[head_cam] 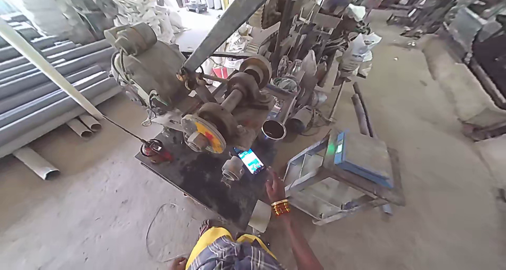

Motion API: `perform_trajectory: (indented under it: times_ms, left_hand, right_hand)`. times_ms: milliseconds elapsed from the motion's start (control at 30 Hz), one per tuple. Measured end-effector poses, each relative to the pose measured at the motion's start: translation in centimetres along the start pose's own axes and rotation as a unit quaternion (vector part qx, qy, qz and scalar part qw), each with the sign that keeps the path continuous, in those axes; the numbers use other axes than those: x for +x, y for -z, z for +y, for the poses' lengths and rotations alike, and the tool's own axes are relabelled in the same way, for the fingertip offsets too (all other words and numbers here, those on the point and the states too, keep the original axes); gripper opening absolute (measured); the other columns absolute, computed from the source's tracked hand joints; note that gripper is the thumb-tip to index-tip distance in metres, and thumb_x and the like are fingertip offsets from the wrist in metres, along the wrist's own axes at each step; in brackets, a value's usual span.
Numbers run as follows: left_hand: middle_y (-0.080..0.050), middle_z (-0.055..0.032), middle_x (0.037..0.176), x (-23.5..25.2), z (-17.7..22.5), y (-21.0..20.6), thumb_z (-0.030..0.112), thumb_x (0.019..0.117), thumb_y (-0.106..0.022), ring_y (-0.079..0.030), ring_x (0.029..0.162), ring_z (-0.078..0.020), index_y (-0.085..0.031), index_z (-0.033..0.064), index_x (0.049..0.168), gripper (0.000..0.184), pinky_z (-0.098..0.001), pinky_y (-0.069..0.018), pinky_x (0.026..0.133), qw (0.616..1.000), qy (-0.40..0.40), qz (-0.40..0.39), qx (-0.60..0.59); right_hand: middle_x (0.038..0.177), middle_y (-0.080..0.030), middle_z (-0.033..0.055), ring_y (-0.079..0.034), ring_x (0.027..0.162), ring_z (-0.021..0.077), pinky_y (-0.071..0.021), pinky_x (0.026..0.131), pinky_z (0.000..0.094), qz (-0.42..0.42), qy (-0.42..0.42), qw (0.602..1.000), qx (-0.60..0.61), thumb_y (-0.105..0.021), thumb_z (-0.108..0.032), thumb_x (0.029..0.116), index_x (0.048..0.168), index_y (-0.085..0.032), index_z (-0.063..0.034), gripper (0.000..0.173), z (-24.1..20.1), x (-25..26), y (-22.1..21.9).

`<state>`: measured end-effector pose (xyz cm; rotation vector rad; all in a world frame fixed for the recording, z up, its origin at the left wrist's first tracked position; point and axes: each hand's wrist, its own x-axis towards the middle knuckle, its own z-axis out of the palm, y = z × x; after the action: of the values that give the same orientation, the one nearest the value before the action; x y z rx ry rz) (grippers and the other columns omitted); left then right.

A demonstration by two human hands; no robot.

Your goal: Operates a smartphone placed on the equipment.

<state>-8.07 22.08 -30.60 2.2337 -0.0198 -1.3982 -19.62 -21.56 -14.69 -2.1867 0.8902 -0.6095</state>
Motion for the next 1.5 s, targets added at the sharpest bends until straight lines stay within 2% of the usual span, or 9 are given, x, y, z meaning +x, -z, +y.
perform_trajectory:
  times_ms: [100,233,367,500,567,700,933,1233,1500]
  left_hand:
    - [-0.061,-0.0350,0.127,-0.6,1.3,0.2,0.014,0.1087,-0.048,-0.059,0.121,-0.0424,-0.057,-0.0136,0.131,0.037,-0.0513,-0.0427,0.107,1.000,0.000,-0.001,-0.021]
    - [-0.059,-0.0349,0.131,0.3,0.7,0.8,0.014,0.1092,-0.047,-0.059,0.122,-0.0425,-0.054,-0.0129,0.135,0.038,-0.0511,-0.0426,0.107,1.000,0.016,-0.007,-0.015]
    - [-0.062,-0.0337,0.127,2.3,-1.5,1.0,0.017,0.1085,-0.050,-0.061,0.118,-0.0418,-0.057,-0.0115,0.133,0.039,-0.0526,-0.0446,0.104,1.000,0.018,-0.004,0.001]
    - [-0.062,-0.0334,0.127,2.1,-1.0,1.1,0.017,0.1085,-0.050,-0.062,0.117,-0.0408,-0.057,-0.0110,0.133,0.038,-0.0514,-0.0449,0.104,1.000,0.022,-0.010,0.002]
    - [-0.061,-0.0336,0.128,2.0,-0.1,1.0,0.017,0.1086,-0.049,-0.062,0.117,-0.0404,-0.056,-0.0111,0.134,0.039,-0.0504,-0.0446,0.104,1.000,0.023,-0.013,-0.001]
    - [-0.060,-0.0345,0.129,2.0,1.2,1.0,0.015,0.1090,-0.048,-0.061,0.118,-0.0417,-0.055,-0.0117,0.135,0.038,-0.0504,-0.0443,0.105,1.000,0.018,-0.023,0.002]
    - [-0.061,-0.0339,0.128,2.5,1.5,1.4,0.015,0.1085,-0.050,-0.062,0.117,-0.0404,-0.055,-0.0110,0.135,0.038,-0.0500,-0.0456,0.104,1.000,0.025,-0.015,-0.011]
    - [-0.063,-0.0326,0.124,1.8,2.2,1.8,0.017,0.1094,-0.048,-0.063,0.114,-0.0392,-0.058,-0.0096,0.134,0.038,-0.0494,-0.0453,0.102,0.998,0.047,-0.020,0.034]
    - [-0.059,-0.0370,0.125,3.7,5.4,2.5,0.014,0.1090,-0.047,-0.062,0.110,-0.0410,-0.053,-0.0140,0.135,0.038,-0.0495,-0.0462,0.100,0.999,0.030,-0.010,-0.011]
  right_hand:
    - [0.123,-0.068,0.0297,-0.067,0.115,0.0451,-0.0487,0.103,0.0576,0.058,-0.041,0.997,0.015,-0.054,0.002,0.0952,0.133,-0.058,0.0138,0.039,1.4,-1.5,-0.1]
    - [0.107,-0.072,0.0283,-0.071,0.099,0.0414,-0.0537,0.093,0.0551,0.057,-0.131,0.989,0.036,-0.053,0.000,0.0986,0.118,-0.068,0.0115,0.027,4.6,-4.7,-0.3]
    - [0.104,-0.072,0.0283,-0.070,0.100,0.0384,-0.0524,0.097,0.0521,0.026,-0.202,0.978,0.035,-0.056,-0.001,0.0993,0.111,-0.070,0.0124,0.023,7.3,-9.2,-0.8]
    - [0.108,-0.073,0.0246,-0.069,0.103,0.0369,-0.0509,0.099,0.0510,-0.059,-0.272,0.961,0.010,-0.052,0.000,0.1003,0.119,-0.068,0.0095,0.027,7.3,-12.9,-0.5]
    - [0.108,-0.073,0.0258,-0.069,0.105,0.0399,-0.0500,0.100,0.0533,-0.060,-0.274,0.960,-0.012,-0.054,0.002,0.0969,0.115,-0.070,0.0104,0.026,6.8,-13.8,-0.8]
    - [0.115,-0.070,0.0278,-0.066,0.112,0.0401,-0.0467,0.105,0.0511,-0.081,-0.306,0.949,0.008,-0.050,0.001,0.1018,0.124,-0.065,0.0112,0.028,4.9,-13.4,-0.6]
    - [0.104,-0.073,0.0255,-0.071,0.099,0.0337,-0.0530,0.096,0.0463,-0.028,-0.236,0.970,0.059,-0.052,0.000,0.1002,0.116,-0.068,0.0113,0.025,5.8,-10.6,-1.1]
    - [0.100,-0.073,0.0266,-0.073,0.093,0.0350,-0.0559,0.092,0.0470,-0.025,-0.218,0.971,0.094,-0.051,0.001,0.1008,0.115,-0.068,0.0136,0.025,5.7,-8.7,-2.2]
    - [0.115,-0.070,0.0289,-0.070,0.104,0.0393,-0.0554,0.094,0.0494,0.037,-0.164,0.983,0.079,-0.057,-0.006,0.0990,0.126,-0.063,0.0130,0.034,4.1,-5.9,-1.8]
